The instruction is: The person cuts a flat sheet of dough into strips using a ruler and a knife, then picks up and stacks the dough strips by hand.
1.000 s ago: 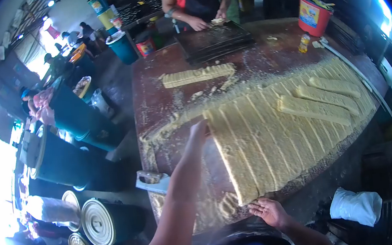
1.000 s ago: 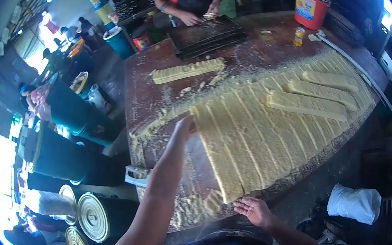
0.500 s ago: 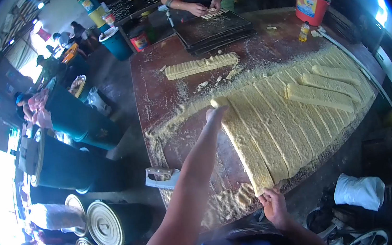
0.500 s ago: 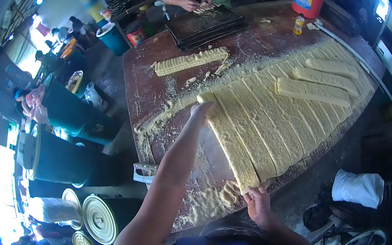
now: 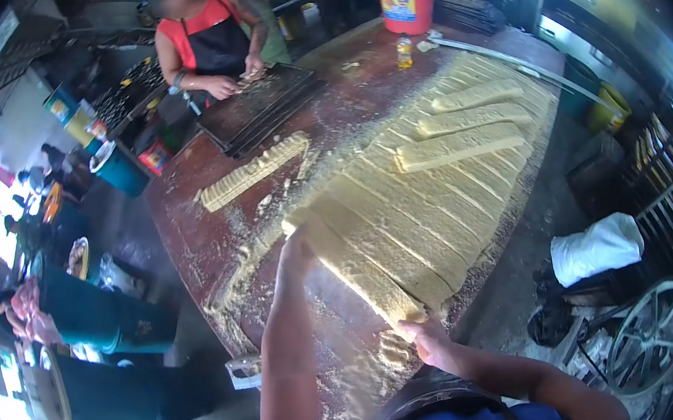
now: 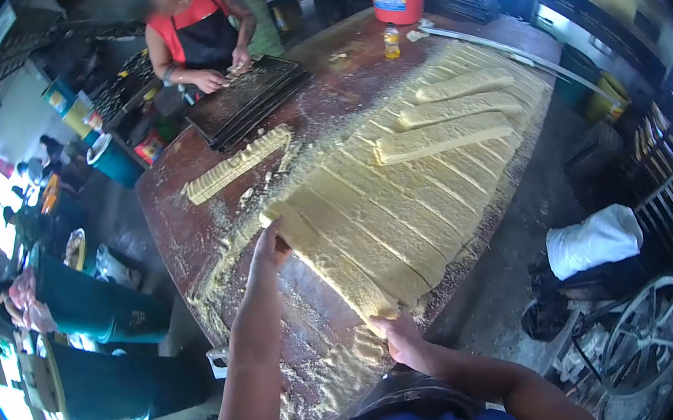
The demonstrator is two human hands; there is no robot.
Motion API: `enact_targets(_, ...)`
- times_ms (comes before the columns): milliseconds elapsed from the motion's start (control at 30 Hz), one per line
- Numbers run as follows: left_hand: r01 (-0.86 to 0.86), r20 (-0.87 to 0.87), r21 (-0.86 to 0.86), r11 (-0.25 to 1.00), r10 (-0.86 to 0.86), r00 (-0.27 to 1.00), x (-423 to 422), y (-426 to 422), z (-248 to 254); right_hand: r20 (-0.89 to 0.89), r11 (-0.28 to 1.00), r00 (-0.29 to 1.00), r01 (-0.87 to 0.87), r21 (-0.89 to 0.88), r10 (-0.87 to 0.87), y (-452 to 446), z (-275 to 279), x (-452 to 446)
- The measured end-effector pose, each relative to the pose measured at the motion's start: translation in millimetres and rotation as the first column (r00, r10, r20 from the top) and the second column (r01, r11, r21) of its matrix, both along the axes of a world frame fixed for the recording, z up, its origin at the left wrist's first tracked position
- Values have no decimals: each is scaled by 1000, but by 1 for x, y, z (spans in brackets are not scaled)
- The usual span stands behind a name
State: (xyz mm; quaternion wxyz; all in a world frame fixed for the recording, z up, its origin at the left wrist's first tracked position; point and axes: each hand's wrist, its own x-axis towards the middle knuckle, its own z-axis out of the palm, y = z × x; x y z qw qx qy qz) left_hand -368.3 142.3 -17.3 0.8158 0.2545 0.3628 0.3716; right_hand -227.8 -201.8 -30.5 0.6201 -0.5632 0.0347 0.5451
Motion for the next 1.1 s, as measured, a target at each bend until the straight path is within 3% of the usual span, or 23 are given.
enact_targets(100,-38,-43,-96,995,34,998,-2,-7,11,-113,997,990,78,-4,-78,8,15,1)
enact_targets(200,-61,42,-174,983,70,997,-21,10,-33,-178,996,982,57,-66,-68,15,27,6)
enact_targets(300,-108,93,-199,974,128,987,-16,-11,1,-183,994,980,67,-87,-82,25,66,0)
enact_targets(367,-79,149,-94,992,92,985,-15,-20,14,-187,992,978,74,-105,-93,32,98,1)
enact_targets(467,-130,95,-179,975,149,984,-18,-28,38,-202,994,978,-74,-78,57,34,121,14)
enact_targets(500,-142,92,-175,974,160,983,-20,-32,46,-145,978,968,-194,81,204,36,104,21)
enact_targets(567,-159,164,-260,953,206,965,-19,-38,65,-63,907,926,-347,238,371,43,94,29)
enact_targets(633,-201,167,-160,967,227,960,-13,-54,100,-269,956,929,-200,215,255,58,101,44)
enact_targets(700,-201,142,-134,970,220,965,-3,-61,124,-291,944,912,-219,246,287,59,127,64)
enact_targets(767,-131,262,-130,983,162,951,12,-63,141,-310,923,890,-243,298,335,63,130,86)
enact_targets(800,-140,196,-104,985,158,968,18,-63,146,-31,868,922,-351,351,385,60,121,98)
enact_targets(833,-168,121,-81,982,177,977,24,-66,150,-8,860,925,-351,370,380,61,125,111)
enact_targets(867,-199,176,-159,967,226,958,39,-73,159,15,852,927,-350,390,375,62,130,124)
enact_targets(900,-195,170,-170,966,224,960,49,-65,151,-212,912,924,-236,334,317,65,153,139)
enact_targets(933,-181,219,-56,982,189,957,54,-58,131,-179,891,919,-269,365,351,67,147,161)
enact_targets(967,-269,88,11,963,267,960,70,-48,121,-145,869,916,-292,398,375,69,139,182)
enact_targets(1033,-429,70,-222,876,453,889,117,-64,152,-107,814,891,-347,466,441,73,160,215)
enact_targets(1067,-358,94,-177,917,378,921,127,-49,126,-92,765,856,-400,505,508,75,171,231)
enact_targets(1100,-402,104,-174,899,423,900,133,-51,125,-76,718,824,-439,539,561,79,180,250)
